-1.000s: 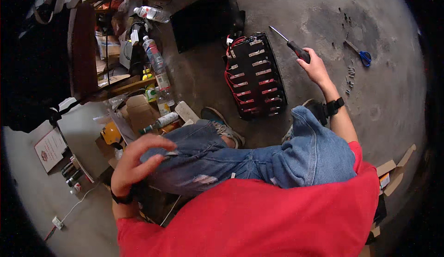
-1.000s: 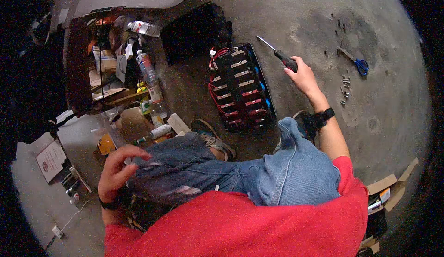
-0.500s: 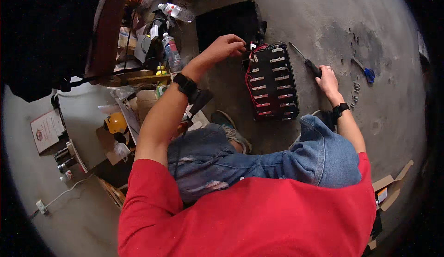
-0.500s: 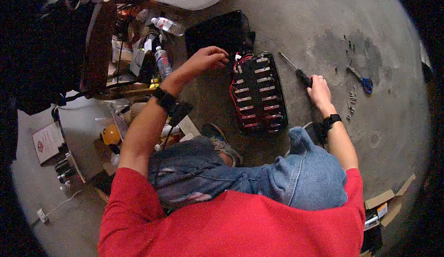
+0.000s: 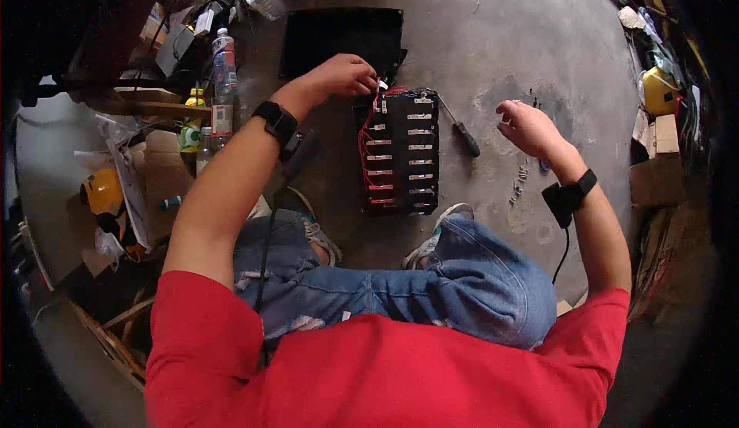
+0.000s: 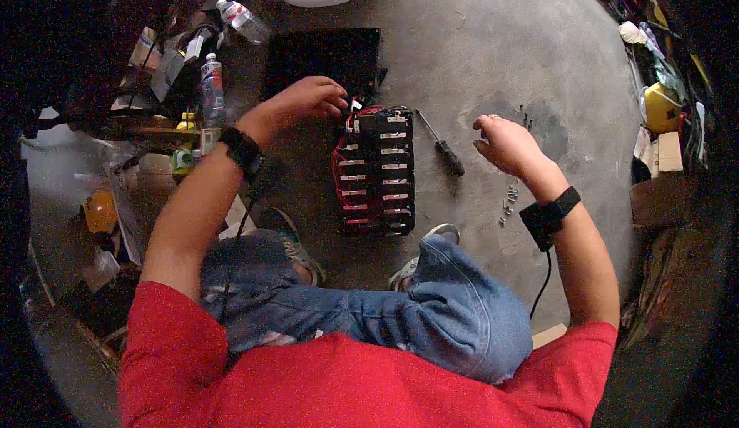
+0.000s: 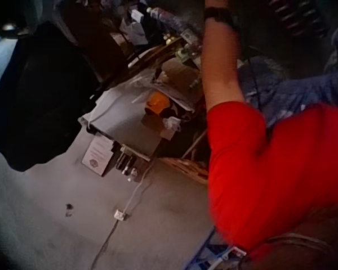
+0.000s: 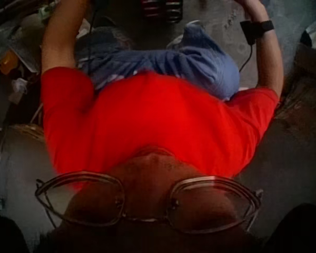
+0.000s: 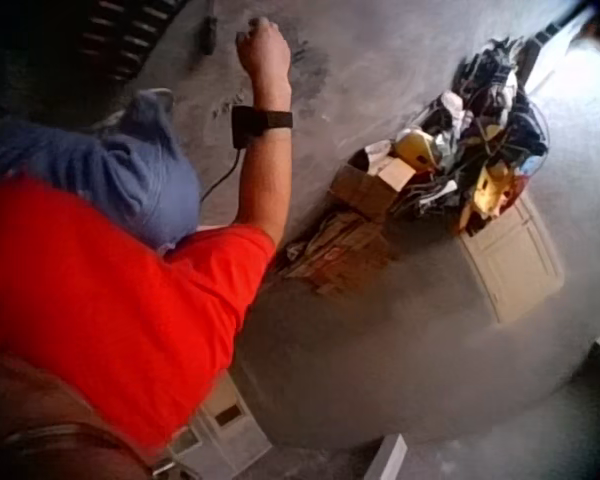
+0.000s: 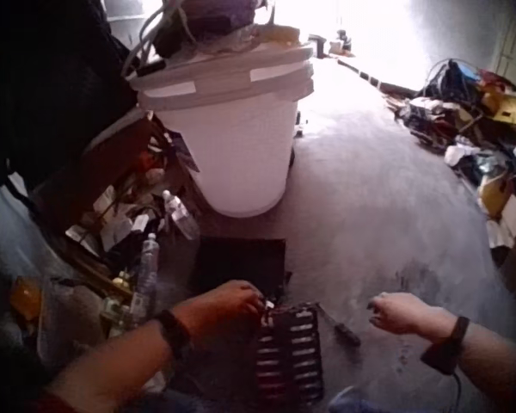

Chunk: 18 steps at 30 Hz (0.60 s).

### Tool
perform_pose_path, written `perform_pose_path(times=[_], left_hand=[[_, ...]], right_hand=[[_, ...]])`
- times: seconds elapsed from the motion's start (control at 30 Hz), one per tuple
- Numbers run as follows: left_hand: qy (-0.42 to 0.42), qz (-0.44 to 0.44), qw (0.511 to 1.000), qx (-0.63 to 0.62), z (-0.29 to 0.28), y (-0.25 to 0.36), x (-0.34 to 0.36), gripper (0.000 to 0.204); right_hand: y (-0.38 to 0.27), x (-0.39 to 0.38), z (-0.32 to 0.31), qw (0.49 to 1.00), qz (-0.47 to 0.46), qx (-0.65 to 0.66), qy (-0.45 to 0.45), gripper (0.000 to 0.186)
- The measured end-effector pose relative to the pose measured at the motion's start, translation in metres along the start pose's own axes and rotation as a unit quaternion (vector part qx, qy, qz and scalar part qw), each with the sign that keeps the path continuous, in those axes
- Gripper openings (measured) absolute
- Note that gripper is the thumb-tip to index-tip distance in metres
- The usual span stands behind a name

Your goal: Repairing and reassembling a lithium-ion battery pack by checking connections and using a screwdriver to secure the casing.

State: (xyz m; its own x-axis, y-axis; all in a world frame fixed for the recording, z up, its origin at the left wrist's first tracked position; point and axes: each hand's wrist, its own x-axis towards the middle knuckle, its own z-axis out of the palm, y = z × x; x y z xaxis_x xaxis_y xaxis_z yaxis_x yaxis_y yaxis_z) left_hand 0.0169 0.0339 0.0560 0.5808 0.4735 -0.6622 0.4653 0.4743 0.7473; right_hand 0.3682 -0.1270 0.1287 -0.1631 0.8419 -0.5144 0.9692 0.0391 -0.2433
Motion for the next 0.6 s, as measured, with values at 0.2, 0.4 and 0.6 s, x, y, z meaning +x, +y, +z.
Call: perform_pose_path(times=[0.2,0.4,0.6], left_hand=[[0.032,0.035,0.998,-0.047,-0.009,0.009,0.018,0.032],[0.063,0.028,0.989,-0.132,-0.011,-0.003,0.014,0.028],[0.112,0.016,0.981,-0.159,-0.026,-0.035,0.003,0.026]], right_hand=[[-0.066,0.007,-0.047,0.997,-0.042,-0.038,-0.044,0.027],[-0.083,0.013,-0.077,0.985,-0.074,0.007,-0.158,0.026],[-0.037,0.091,-0.04,0.972,-0.047,0.21,0.098,0.029]])
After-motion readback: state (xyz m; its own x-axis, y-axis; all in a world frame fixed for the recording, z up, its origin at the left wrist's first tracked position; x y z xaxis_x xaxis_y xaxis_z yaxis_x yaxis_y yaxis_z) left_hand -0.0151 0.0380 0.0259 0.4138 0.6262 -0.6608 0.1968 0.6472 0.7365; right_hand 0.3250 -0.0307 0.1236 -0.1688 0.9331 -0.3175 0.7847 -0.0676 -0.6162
